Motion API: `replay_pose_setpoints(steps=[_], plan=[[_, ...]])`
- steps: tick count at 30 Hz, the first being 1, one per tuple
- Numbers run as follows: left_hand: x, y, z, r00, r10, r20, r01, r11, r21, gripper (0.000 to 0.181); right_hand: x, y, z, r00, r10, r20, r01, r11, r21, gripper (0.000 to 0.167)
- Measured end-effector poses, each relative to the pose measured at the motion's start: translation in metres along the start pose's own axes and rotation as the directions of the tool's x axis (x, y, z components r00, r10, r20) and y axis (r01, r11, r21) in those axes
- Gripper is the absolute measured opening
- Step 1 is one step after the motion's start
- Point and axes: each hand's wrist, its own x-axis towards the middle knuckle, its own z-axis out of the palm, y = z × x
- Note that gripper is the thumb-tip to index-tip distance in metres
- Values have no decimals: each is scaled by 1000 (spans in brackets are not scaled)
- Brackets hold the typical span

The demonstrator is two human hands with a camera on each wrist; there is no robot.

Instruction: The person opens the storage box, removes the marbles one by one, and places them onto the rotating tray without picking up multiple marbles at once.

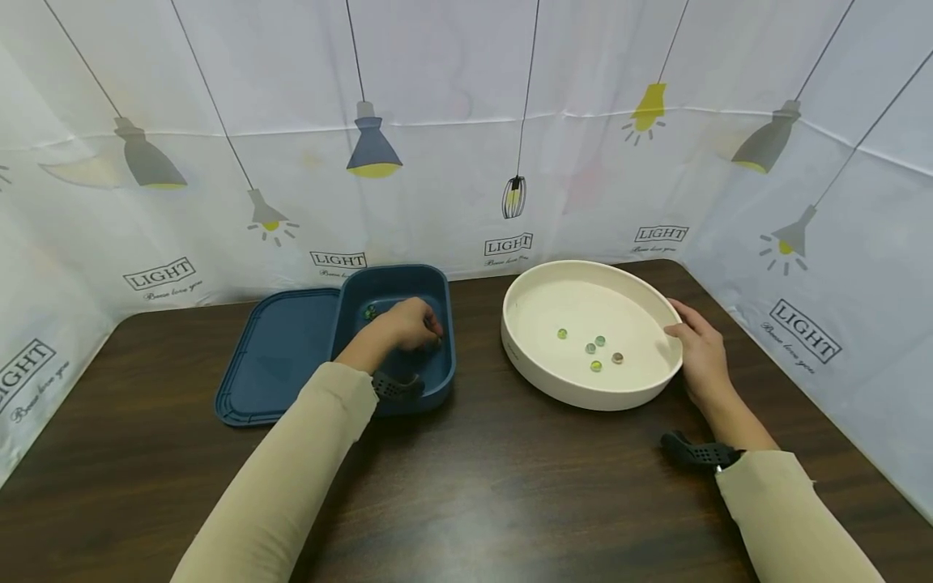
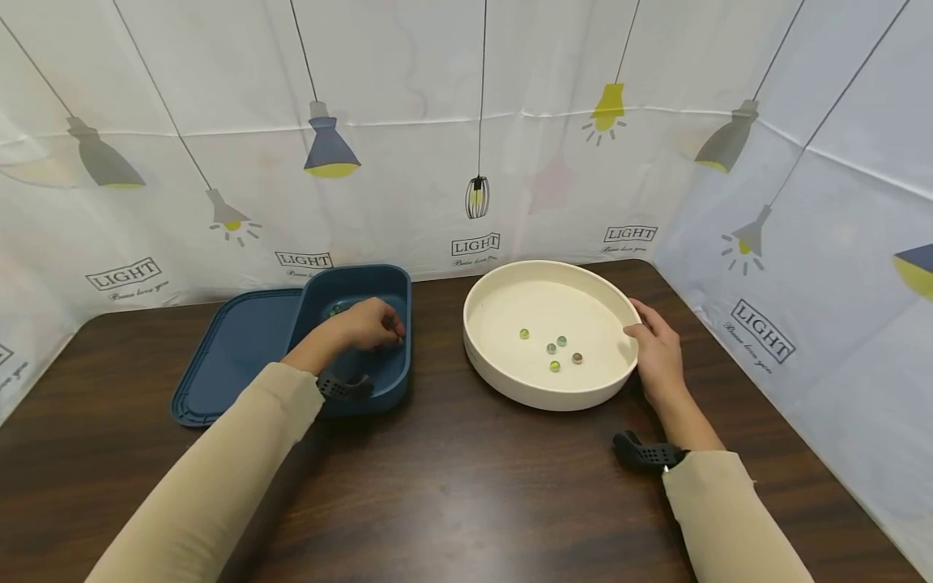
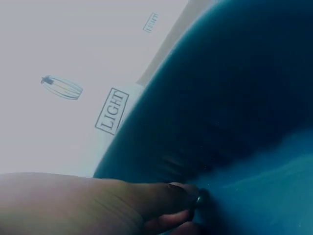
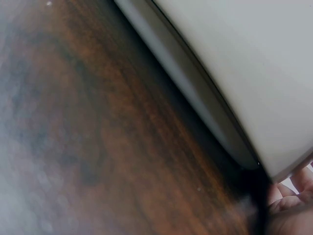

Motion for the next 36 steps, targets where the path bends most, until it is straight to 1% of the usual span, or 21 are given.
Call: replay_pose_setpoints(steps=[2,4,8,12,15,17,20,22,24,26,29,30,32,33,36], plan=[[-1,2,-2,1000,16,-4,-16,1000,16,18,0,0,0,1000,-3,-3,3,1000,1,55],[-3,4,-5,999,34,-25,-33,999,22,20,0,0,0,1000,-5,0,5,1000,4,55],[-9,14,-14,992,52,-112,-50,999,20,22,0,0,0,1000,-4,3,4,1000,1,55],[-18,32,-19,982,62,-179,-65,998,-13,21,0,-1,-1,1000,-5,-3,5,1000,-16,54],[-22,51,-15,977,95,-193,-105,994,-42,20,0,-2,0,1000,-9,1,9,1000,-17,54],[-21,64,-9,974,131,-186,-145,987,-67,19,0,-2,0,1000,-7,3,7,1000,-16,54],[-16,84,4,962,191,-193,-210,974,-87,18,0,-1,0,1000,-4,-2,4,1000,-5,54],[-12,98,14,953,219,-208,-243,965,-95,17,0,-1,0,1000,-1,-6,1,1000,9,54],[-6,111,25,949,222,-225,-251,962,-105,16,-1,1,-2,1000,0,-9,0,1000,10,54],[0,120,36,949,208,-238,-241,963,-119,15,-1,2,-3,1000,1,-10,-1,1000,14,54],[10,128,52,949,161,-270,-193,976,-97,15,-1,1,-2,1000,-1,-12,1,1000,22,54],[13,130,57,947,145,-285,-172,982,-72,14,-1,1,-1,1000,-4,-12,4,1000,31,54],[19,131,66,940,123,-317,-127,992,9,14,0,0,0,1000,-9,-11,10,999,53,54],[22,132,69,936,119,-330,-106,993,56,14,0,0,1,1000,-10,-12,11,998,61,54],[28,136,77,926,135,-351,-74,980,182,13,0,0,-1,1000,-8,-19,9,998,62,55]])
